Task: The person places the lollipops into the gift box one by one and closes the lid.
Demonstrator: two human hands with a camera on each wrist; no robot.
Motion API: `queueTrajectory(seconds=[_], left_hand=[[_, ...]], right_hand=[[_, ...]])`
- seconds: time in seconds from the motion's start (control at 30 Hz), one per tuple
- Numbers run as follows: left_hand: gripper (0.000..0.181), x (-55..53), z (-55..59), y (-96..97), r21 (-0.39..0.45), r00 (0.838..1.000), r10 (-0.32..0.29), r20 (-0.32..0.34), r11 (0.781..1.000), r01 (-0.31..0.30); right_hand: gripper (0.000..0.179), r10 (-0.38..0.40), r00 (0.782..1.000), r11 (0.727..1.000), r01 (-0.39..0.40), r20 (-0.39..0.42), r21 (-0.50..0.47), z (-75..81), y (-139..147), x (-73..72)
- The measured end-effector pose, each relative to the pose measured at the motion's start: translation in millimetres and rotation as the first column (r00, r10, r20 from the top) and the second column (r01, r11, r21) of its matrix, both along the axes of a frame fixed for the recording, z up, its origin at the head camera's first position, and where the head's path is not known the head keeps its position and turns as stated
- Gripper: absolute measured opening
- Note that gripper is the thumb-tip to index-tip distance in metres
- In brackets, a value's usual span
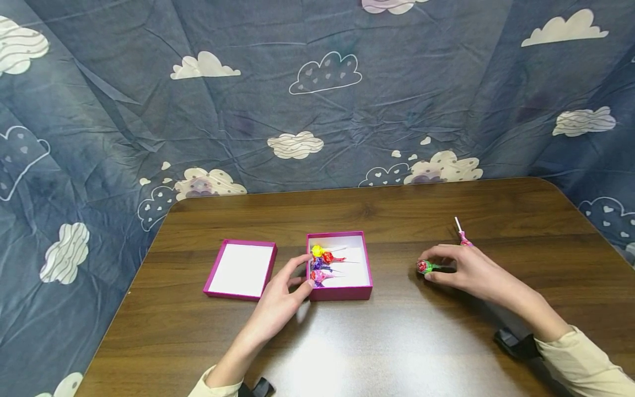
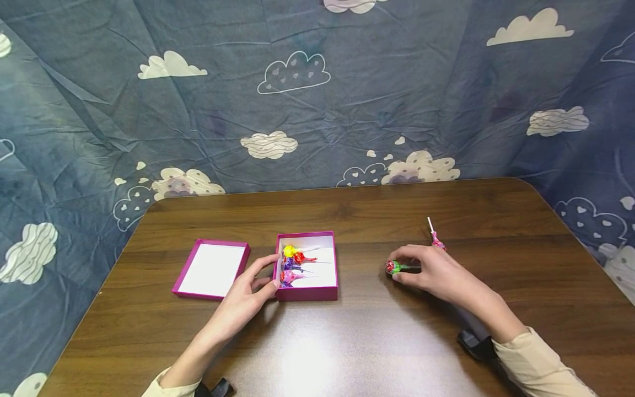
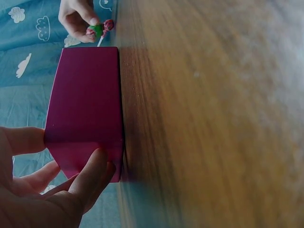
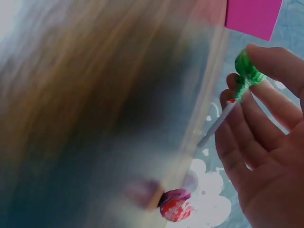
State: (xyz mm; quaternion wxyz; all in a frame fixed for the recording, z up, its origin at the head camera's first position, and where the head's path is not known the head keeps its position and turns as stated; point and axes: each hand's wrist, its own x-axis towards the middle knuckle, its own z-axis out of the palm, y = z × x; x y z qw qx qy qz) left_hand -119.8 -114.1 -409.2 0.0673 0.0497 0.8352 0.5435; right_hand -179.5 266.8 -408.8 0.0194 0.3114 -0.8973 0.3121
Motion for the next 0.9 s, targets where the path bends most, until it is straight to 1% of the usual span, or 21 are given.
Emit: queueTrajectory(seconds=[0.1, 0.23, 0.37, 0.6, 0.73, 0.9], left_hand=[[0.05, 0.6, 0.6, 0.3, 0.006, 1.0, -0.002, -0.003, 1.0, 0.002], [0.049, 1.2, 1.2, 0.4, 0.01, 1.0, -0.003, -0.007, 1.0, 0.003], [0.049, 1.4, 1.0, 0.4, 0.011, 1.0, 0.0, -0.005, 1.0, 0.0], [0.05, 1.3, 0.5, 0.3, 0.008, 1.0, -0.002, -0.011, 1.0, 0.002], [0.05, 1.5, 1.3, 0.3, 0.011, 1.0, 0.0, -0.006, 1.0, 0.0], [0.05, 1.7, 2.0, 0.5, 0.016, 1.0, 0.001, -0.003, 1.0, -0.001]], right_hand=[[0.023, -0.001, 1.0, 0.999, 0.0, -0.024, -0.039, 2.0, -4.9, 1.3], [0.023, -0.021, 0.998, 0.997, 0.017, -0.062, -0.079, 5.7, -12.0, 3.9], [0.026, -0.04, 0.996, 0.993, 0.031, -0.078, -0.112, 8.1, -18.6, 6.6], [0.031, -0.072, 0.99, 0.988, 0.054, -0.12, -0.144, 10.4, -25.7, 9.5], [0.033, -0.092, 0.989, 0.984, 0.072, -0.116, -0.162, 12.0, -29.4, 10.5], [0.033, -0.076, 0.991, 0.981, 0.055, -0.111, -0.185, 15.0, -36.4, 11.9]])
